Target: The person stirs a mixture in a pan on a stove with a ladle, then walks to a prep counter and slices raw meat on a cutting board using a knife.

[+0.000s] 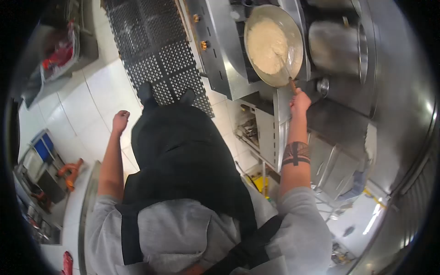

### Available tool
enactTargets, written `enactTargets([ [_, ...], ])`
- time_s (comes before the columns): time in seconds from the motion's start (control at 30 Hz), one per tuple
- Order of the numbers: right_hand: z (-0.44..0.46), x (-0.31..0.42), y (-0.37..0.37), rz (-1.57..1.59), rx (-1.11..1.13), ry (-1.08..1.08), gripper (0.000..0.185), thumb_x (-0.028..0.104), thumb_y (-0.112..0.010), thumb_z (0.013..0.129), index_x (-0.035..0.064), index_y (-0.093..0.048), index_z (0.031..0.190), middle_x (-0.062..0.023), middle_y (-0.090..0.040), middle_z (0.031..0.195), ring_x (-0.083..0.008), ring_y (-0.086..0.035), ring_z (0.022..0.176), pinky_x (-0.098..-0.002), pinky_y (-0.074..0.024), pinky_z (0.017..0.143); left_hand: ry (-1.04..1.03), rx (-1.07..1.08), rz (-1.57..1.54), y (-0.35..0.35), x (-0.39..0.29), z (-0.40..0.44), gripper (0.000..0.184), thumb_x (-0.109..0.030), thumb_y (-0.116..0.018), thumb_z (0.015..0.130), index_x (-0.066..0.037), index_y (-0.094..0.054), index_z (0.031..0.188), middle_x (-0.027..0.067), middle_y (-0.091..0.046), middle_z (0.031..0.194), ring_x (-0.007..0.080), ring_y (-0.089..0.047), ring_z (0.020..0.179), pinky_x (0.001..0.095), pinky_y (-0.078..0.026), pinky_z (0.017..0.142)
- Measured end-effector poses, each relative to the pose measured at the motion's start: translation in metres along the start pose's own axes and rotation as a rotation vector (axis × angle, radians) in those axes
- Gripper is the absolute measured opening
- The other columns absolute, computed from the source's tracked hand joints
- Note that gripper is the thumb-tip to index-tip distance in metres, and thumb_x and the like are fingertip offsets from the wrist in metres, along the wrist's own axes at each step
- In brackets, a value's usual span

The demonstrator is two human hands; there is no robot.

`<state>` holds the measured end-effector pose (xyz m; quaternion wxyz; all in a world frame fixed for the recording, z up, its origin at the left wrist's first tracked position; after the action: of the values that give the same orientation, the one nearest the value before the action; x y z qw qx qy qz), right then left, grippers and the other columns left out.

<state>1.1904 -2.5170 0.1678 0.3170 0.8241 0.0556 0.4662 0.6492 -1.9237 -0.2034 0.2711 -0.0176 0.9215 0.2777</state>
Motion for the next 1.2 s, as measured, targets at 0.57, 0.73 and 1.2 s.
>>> enactTargets([
  [0.57,-0.048,-0.024,-0.041,0.087,-0.103,-0.244,0.017,0.020,-0.056,0.106,0.0110,-0.051,0.092,0.0019,-0.035,0.062,-0.0129,-0.030,0.049,-0.0309,-0.0277,0.044,0.279,0.118,-0.007,-0.039,0.169,0.002,0.034,-0.031,-0.065,0.093,0.000,-0.074,0.104,0.0218,-0.075,0.105,0.0377,-0.071,0.101,0.0436,-0.055,0.092],
  [0.73,-0.056,-0.033,0.028,0.100,-0.222,-0.235,0.025,0.023,-0.059,0.104,0.0118,-0.049,0.083,0.0008,-0.037,0.060,-0.0138,-0.032,0.047,-0.0305,-0.0267,0.041,0.248,0.091,-0.126,-0.013,0.141,0.028,0.035,-0.032,-0.066,0.093,-0.002,-0.075,0.110,0.0218,-0.076,0.105,0.0372,-0.072,0.102,0.0433,-0.055,0.091],
  [1.2,-0.018,-0.029,0.019,-0.049,-0.212,0.160,0.027,0.022,-0.064,0.097,0.0012,-0.068,0.080,-0.0053,-0.052,0.062,-0.0175,-0.045,0.042,-0.0365,-0.0367,0.037,-0.008,-0.022,0.041,0.114,0.064,0.079,0.033,-0.030,-0.065,0.091,-0.003,-0.077,0.105,0.0190,-0.076,0.085,0.0321,-0.074,0.081,0.0431,-0.057,0.079],
])
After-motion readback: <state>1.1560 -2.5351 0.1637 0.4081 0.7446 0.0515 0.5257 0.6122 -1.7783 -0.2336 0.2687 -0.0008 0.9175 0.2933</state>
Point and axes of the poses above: each hand's wrist, its own z-axis towards the middle knuckle, its own y-axis out of the back of the hand, x = y × z, the point moved 9 cm from there along z, towards the middle knuckle
